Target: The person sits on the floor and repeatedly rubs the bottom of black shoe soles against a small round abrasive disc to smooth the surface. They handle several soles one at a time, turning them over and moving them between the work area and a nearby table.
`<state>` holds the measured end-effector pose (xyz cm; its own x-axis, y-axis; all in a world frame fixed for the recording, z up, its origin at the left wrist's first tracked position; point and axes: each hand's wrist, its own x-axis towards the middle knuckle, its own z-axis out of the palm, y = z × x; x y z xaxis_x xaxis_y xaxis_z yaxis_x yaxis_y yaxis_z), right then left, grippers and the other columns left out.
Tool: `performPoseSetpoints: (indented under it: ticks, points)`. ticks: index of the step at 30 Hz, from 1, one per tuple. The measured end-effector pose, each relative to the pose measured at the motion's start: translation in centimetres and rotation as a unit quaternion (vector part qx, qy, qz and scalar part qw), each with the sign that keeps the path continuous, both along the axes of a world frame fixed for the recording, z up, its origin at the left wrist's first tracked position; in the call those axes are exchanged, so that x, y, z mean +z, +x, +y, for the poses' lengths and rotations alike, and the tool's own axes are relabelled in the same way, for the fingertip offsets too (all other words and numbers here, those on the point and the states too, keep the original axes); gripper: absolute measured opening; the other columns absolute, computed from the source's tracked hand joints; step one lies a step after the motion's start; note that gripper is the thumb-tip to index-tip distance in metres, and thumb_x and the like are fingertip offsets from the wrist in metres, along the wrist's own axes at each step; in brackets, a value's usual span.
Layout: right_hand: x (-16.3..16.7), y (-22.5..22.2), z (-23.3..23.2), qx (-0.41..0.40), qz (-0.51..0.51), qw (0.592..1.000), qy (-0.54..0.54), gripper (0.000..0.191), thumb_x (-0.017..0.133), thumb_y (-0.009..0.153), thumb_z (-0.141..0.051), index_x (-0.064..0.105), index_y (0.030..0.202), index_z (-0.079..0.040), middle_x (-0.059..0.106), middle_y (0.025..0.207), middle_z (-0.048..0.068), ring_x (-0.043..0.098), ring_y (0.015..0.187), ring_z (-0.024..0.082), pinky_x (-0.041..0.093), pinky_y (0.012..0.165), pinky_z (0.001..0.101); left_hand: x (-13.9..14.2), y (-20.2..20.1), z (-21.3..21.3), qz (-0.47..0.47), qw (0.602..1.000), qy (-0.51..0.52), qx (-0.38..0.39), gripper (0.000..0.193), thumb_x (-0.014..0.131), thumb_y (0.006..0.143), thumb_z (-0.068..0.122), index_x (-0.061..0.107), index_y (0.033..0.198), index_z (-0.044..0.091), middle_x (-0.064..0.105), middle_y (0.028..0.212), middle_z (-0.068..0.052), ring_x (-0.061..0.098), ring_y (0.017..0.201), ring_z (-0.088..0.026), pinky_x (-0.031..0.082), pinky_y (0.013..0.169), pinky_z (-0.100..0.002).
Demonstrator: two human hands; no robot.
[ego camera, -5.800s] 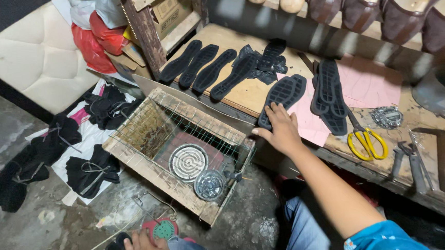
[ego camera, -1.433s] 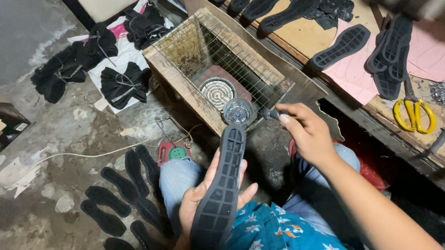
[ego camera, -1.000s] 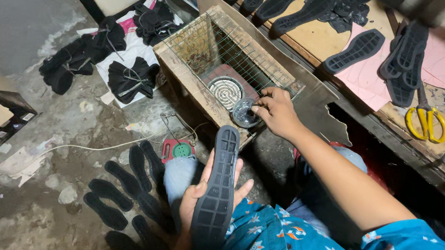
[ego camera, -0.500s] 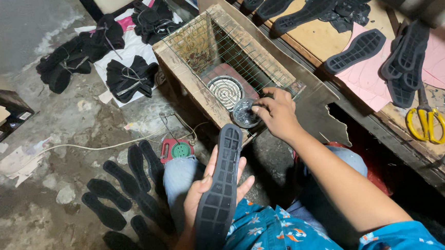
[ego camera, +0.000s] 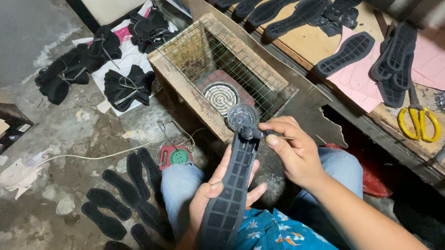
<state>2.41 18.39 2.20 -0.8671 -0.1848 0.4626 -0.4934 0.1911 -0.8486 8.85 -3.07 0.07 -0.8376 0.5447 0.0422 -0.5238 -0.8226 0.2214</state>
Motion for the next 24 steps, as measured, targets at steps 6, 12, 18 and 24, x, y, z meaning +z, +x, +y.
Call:
performPoseSetpoints:
  ticks: [6, 12, 18, 24]
  points:
    - [1.9, 2.4, -0.5, 0.011, 0.077, 0.993, 0.093, 0.024, 0.065, 0.095, -0.01, 0.069, 0.117, -0.003, 0.069, 0.111, 0.01, 0.061, 0.108, 0.026, 0.047, 0.098, 0.0373, -0.5, 0.5, 0.1, 0.018, 1.0, 0.019, -0.013, 0.103, 0.064, 0.092, 0.02, 0.003, 0.175, 0.02, 0.033, 0.158, -0.006, 0.035, 0.141, -0.02, 0.026, 0.129, -0.061]
    - [2.2, 2.1, -0.1, -0.063, 0.1, 0.988, 0.099, 0.022, 0.066, 0.095, -0.007, 0.069, 0.117, -0.003, 0.068, 0.11, 0.01, 0.062, 0.104, 0.028, 0.049, 0.094, 0.0377, 0.2, 1.4, 0.1, 0.041, 0.996, -0.084, -0.007, 0.097, 0.061, 0.088, 0.023, 0.005, 0.167, 0.014, 0.03, 0.166, -0.007, 0.036, 0.15, -0.02, 0.029, 0.123, -0.058]
    - [2.4, 2.3, -0.1, -0.064, 0.146, 0.978, 0.132, 0.023, 0.067, 0.092, -0.006, 0.068, 0.115, -0.001, 0.065, 0.108, 0.013, 0.062, 0.103, 0.028, 0.048, 0.092, 0.0383, 0.2, 1.3, 0.2, 0.061, 0.992, -0.112, -0.008, 0.098, 0.06, 0.089, 0.023, 0.006, 0.17, 0.013, 0.024, 0.168, -0.007, 0.03, 0.149, -0.023, 0.03, 0.123, -0.06]
    - [2.4, 2.1, 1.1, -0.101, 0.087, 0.984, 0.119, 0.018, 0.067, 0.094, -0.006, 0.068, 0.111, -0.001, 0.067, 0.105, 0.011, 0.063, 0.098, 0.026, 0.05, 0.087, 0.0355, -0.4, 1.0, -0.2, 0.062, 0.989, -0.137, -0.015, 0.096, 0.059, 0.087, 0.022, 0.006, 0.167, 0.014, 0.025, 0.168, -0.009, 0.028, 0.153, -0.022, 0.032, 0.121, -0.058]
